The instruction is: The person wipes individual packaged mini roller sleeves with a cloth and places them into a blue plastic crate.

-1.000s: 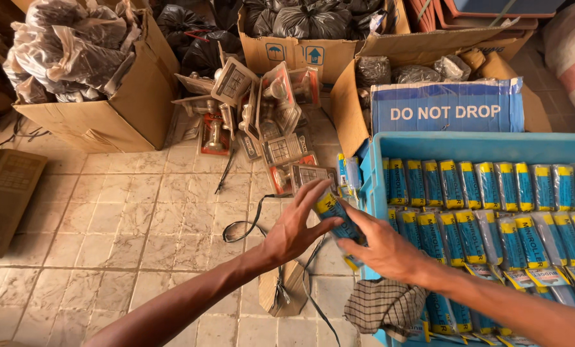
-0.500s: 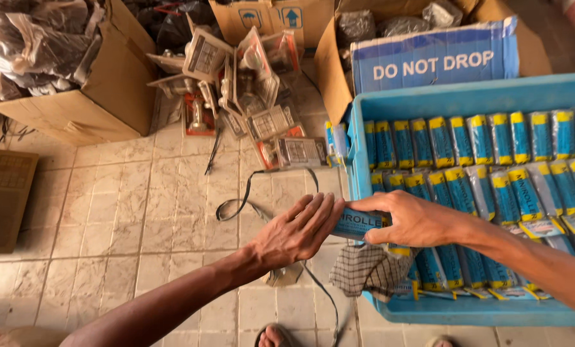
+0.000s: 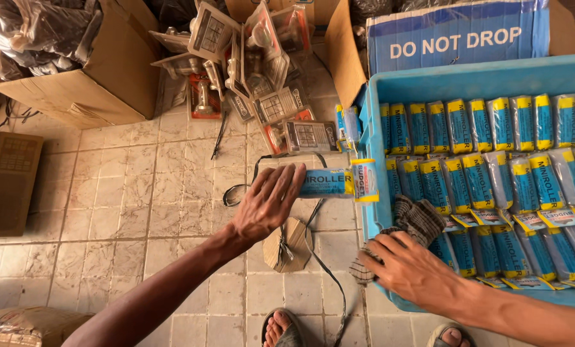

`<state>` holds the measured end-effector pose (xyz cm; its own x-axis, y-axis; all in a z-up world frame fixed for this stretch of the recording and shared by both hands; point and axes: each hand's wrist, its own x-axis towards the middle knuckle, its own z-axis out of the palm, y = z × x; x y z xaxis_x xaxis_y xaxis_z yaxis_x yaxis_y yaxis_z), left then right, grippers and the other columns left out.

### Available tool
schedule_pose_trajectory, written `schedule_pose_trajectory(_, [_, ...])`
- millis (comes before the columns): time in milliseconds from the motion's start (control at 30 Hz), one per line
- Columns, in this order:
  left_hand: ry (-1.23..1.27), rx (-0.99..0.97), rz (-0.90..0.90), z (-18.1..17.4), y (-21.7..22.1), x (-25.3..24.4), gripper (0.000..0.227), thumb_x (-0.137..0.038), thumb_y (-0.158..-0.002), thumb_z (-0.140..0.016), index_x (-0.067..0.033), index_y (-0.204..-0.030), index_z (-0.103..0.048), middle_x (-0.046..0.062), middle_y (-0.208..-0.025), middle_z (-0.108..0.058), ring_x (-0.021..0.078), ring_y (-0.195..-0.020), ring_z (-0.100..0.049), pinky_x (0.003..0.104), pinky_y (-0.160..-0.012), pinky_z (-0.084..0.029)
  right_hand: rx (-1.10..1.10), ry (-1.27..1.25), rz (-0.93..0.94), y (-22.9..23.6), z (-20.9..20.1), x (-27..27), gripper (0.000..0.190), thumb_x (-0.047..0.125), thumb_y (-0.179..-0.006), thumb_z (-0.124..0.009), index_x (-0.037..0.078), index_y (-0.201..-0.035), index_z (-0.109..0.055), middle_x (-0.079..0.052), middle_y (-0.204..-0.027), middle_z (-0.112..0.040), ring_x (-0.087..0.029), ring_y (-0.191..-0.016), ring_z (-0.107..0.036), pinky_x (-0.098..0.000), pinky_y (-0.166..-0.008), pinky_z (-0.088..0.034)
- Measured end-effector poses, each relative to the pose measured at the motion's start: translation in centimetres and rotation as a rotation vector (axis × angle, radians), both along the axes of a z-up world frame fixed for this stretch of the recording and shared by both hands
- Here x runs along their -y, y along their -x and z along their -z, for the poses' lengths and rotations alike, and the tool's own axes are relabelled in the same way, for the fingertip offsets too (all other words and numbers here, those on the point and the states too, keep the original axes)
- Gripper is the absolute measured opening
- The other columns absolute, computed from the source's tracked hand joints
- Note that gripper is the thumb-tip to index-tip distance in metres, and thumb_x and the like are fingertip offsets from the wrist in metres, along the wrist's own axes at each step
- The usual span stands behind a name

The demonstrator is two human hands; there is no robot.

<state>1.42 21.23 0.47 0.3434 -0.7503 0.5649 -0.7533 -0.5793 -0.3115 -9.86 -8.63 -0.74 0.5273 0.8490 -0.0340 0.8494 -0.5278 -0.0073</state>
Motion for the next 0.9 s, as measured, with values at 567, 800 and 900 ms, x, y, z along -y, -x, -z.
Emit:
schedule_pose_trajectory(567, [0.127,-0.010,0.349,-1.9,1.4,1.3,0.024,0.001,-0.098,-0.047,0.0149,-0.106,-0.065,0.033,-0.116,-0.064,0.0427,-0.111,-0.066,0.048,-0.102,-0.052,0.362,-0.275,0.028,-5.4,-8.2,-4.3,0.063,-0.007,-0.088,-0.039,0.005,-0.149,-0.037,-0.019,-0.154,-0.035,-0.031,-0.142,-0.037,-0.0446,-0.115,-0.033])
schedule_pose_trajectory(800, [0.009,-0.013,0.209,-0.9,0.4,-0.8,0.032,-0.006,-0.102,-0.055,0.0101,-0.130,-0.051,0.024,-0.125,-0.062,0.0355,-0.115,-0.065,0.044,-0.101,-0.051,-0.034,-0.177,0.168,-4.3,-8.4,0.3,0.081,-0.027,-0.067,-0.048,0.000,-0.142,-0.041,-0.019,-0.140,-0.050,-0.034,-0.117,-0.055,-0.0282,-0.082,-0.062])
schedule_pose_trajectory(900, [0.027,-0.052,0.204,-0.6,0.6,0.3,0.036,-0.004,-0.101,-0.057,0.0072,-0.135,-0.050,0.023,-0.132,-0.061,0.0347,-0.123,-0.062,0.046,-0.107,-0.047,0.200,-0.317,0.129,-4.4,-11.3,-1.2,0.068,-0.016,-0.076,-0.051,-0.006,-0.142,-0.040,-0.025,-0.142,-0.049,-0.035,-0.128,-0.051,-0.0348,-0.103,-0.050])
